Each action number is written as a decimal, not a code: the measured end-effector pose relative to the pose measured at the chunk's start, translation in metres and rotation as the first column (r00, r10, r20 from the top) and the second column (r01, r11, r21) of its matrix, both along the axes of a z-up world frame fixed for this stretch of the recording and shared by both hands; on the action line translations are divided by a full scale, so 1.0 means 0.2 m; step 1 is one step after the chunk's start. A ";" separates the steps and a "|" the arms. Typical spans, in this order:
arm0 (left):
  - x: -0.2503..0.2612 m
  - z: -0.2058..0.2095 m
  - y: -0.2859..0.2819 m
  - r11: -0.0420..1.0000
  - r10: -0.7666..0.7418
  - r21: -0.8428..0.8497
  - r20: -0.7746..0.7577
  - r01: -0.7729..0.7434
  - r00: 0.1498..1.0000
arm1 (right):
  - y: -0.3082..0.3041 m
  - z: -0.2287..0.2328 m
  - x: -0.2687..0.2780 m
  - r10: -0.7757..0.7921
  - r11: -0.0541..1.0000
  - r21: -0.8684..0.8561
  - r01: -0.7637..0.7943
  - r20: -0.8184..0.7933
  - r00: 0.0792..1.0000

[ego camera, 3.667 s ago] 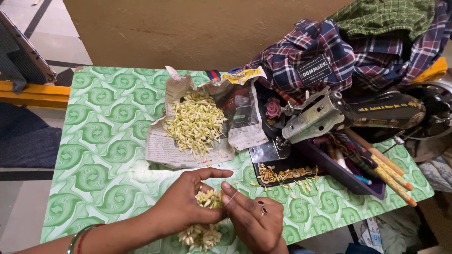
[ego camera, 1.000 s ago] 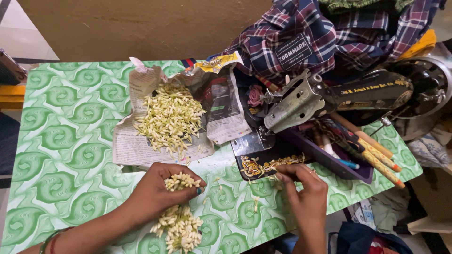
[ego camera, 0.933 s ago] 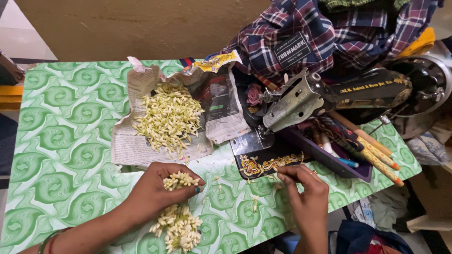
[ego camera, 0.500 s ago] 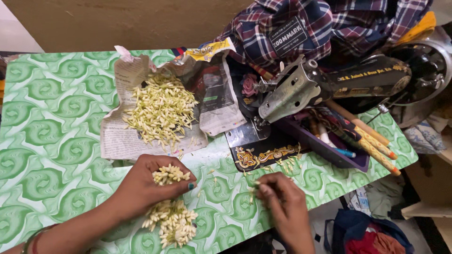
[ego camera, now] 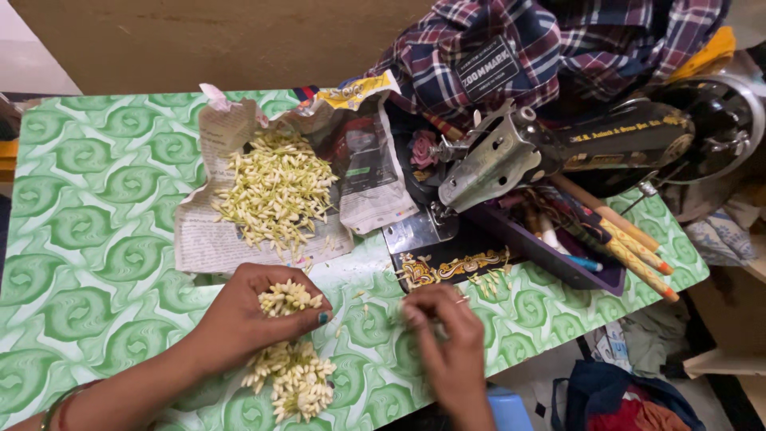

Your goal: The person strings small white flowers onto a thread to form a garland. They repeatedly pick individual flowers from a pile on the table and thread them one by one, gradually lengthening the garland.

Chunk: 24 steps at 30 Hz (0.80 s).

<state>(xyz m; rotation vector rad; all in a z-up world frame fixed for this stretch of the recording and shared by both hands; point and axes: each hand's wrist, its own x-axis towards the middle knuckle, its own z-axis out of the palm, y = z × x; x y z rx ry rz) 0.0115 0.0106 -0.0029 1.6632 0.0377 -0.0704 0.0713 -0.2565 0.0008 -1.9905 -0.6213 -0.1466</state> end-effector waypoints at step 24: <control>0.00 -0.18 -0.04 0.964 0.025 -0.262 -0.097 -0.050 0.995 | -0.06 -0.10 0.01 0.039 0.986 0.129 -0.107 0.445 0.895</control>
